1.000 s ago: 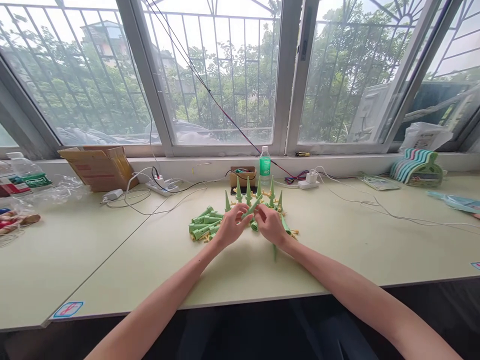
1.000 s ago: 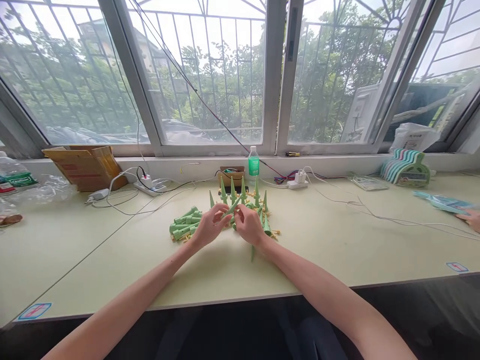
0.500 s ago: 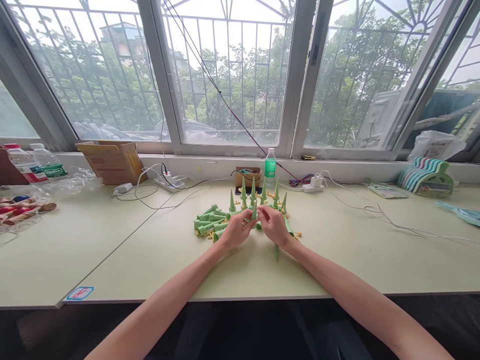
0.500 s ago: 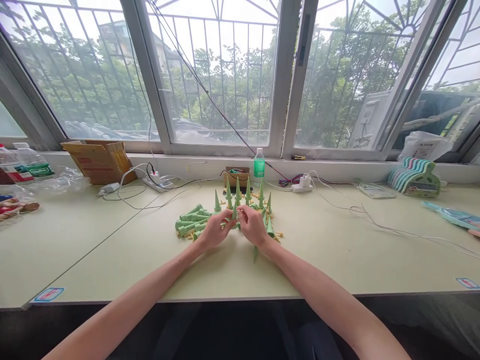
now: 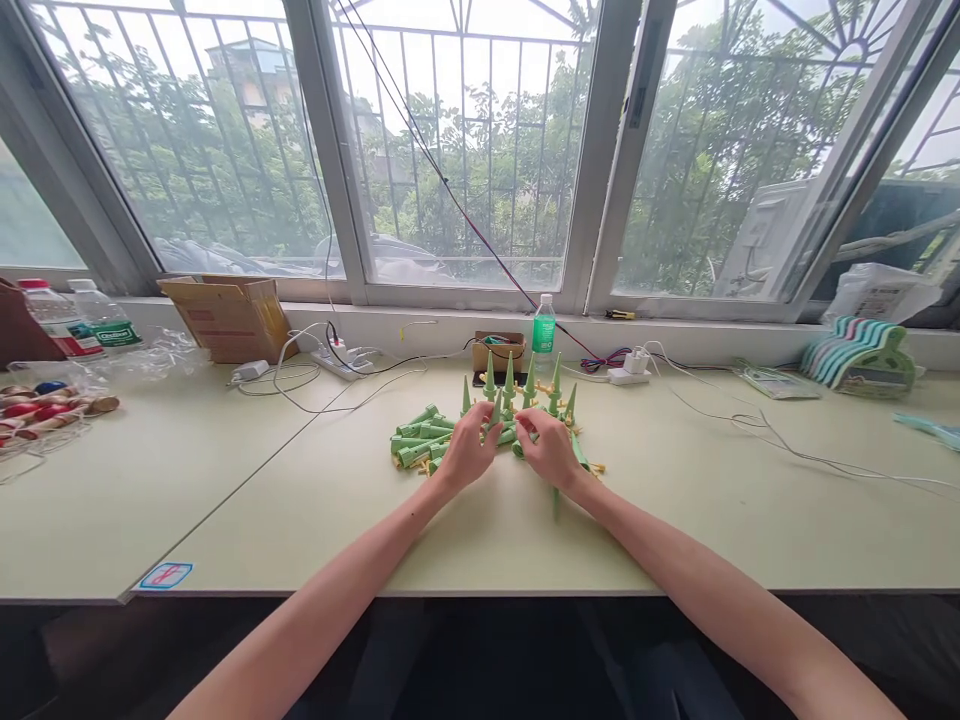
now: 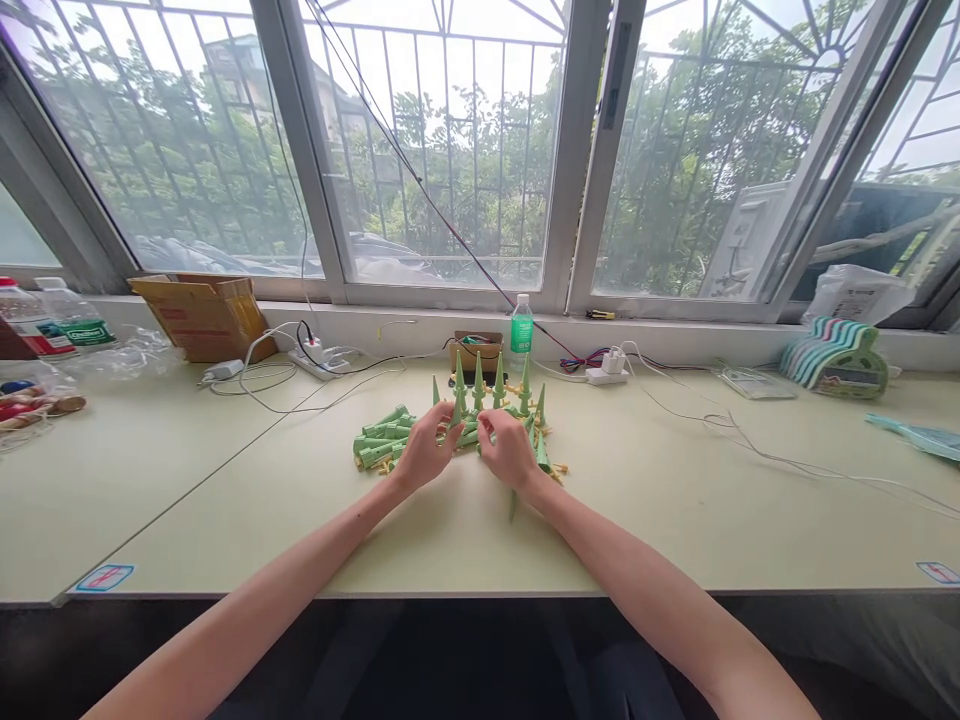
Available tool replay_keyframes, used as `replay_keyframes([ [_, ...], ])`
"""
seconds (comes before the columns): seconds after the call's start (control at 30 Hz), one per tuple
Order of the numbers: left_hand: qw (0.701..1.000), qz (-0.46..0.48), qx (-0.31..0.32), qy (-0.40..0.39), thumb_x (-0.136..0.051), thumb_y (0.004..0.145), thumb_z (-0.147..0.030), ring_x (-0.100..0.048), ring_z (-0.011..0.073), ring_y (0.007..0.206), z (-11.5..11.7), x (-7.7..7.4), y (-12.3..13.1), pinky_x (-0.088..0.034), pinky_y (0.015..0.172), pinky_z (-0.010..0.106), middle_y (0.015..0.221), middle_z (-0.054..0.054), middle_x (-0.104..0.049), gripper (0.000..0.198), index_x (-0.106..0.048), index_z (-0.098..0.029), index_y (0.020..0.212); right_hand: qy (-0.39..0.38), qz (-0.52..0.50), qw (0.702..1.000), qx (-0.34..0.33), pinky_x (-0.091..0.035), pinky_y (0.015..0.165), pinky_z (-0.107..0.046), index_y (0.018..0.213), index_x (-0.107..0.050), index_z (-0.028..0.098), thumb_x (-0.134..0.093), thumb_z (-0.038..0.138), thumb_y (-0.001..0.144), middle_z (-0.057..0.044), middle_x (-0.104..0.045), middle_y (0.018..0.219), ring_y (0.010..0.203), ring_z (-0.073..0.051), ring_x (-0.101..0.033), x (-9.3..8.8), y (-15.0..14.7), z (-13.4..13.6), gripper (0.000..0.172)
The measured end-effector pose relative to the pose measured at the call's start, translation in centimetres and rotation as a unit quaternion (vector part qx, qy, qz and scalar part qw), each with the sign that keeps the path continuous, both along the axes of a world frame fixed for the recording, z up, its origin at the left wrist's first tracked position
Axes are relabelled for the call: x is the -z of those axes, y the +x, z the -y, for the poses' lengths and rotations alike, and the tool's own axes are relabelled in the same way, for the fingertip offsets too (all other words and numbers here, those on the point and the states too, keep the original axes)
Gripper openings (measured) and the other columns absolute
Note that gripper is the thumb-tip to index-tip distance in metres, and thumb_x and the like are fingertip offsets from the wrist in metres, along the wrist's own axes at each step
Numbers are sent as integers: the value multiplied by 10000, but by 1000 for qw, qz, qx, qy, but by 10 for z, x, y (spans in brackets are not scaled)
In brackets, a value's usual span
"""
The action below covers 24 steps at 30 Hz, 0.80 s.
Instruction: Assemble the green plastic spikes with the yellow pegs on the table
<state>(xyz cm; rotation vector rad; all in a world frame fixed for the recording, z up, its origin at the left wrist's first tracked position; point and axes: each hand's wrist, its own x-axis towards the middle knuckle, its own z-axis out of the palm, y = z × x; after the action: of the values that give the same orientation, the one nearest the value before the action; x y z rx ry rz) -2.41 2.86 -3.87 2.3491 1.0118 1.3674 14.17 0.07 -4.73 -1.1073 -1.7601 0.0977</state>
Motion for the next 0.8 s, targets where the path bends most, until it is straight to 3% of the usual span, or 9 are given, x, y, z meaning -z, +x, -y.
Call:
replay_keyframes([
  [0.27, 997, 58, -50, 4, -479, 888, -259, -597, 177, 865, -2, -8, -4, -490, 747, 289, 882, 44, -624, 100, -533, -204, 951, -20, 108, 994, -5, -434, 843, -351, 931, -603, 178, -553, 182, 844, -75, -641, 903, 921, -216, -561, 3, 1, -1, 100],
  [0.57, 993, 82, -80, 7, -497, 894, -314, -616, 154, 781, 1, -13, -4, -501, 753, 290, 845, 29, -643, 125, -540, -200, 919, -47, 158, 986, 2, -410, 876, -375, 984, -598, 171, -630, 163, 803, -76, -647, 938, 964, -227, -541, 5, 2, -2, 184],
  [0.8, 993, 77, -84, -21, -492, 895, -397, -606, 143, 681, 5, -18, -5, -488, 655, 264, 752, 19, -648, 222, -551, -193, 829, -39, 174, 984, -1, -402, 879, -375, 960, -617, 170, -636, 153, 808, -72, -650, 920, 960, -224, -531, 4, 1, -1, 155],
])
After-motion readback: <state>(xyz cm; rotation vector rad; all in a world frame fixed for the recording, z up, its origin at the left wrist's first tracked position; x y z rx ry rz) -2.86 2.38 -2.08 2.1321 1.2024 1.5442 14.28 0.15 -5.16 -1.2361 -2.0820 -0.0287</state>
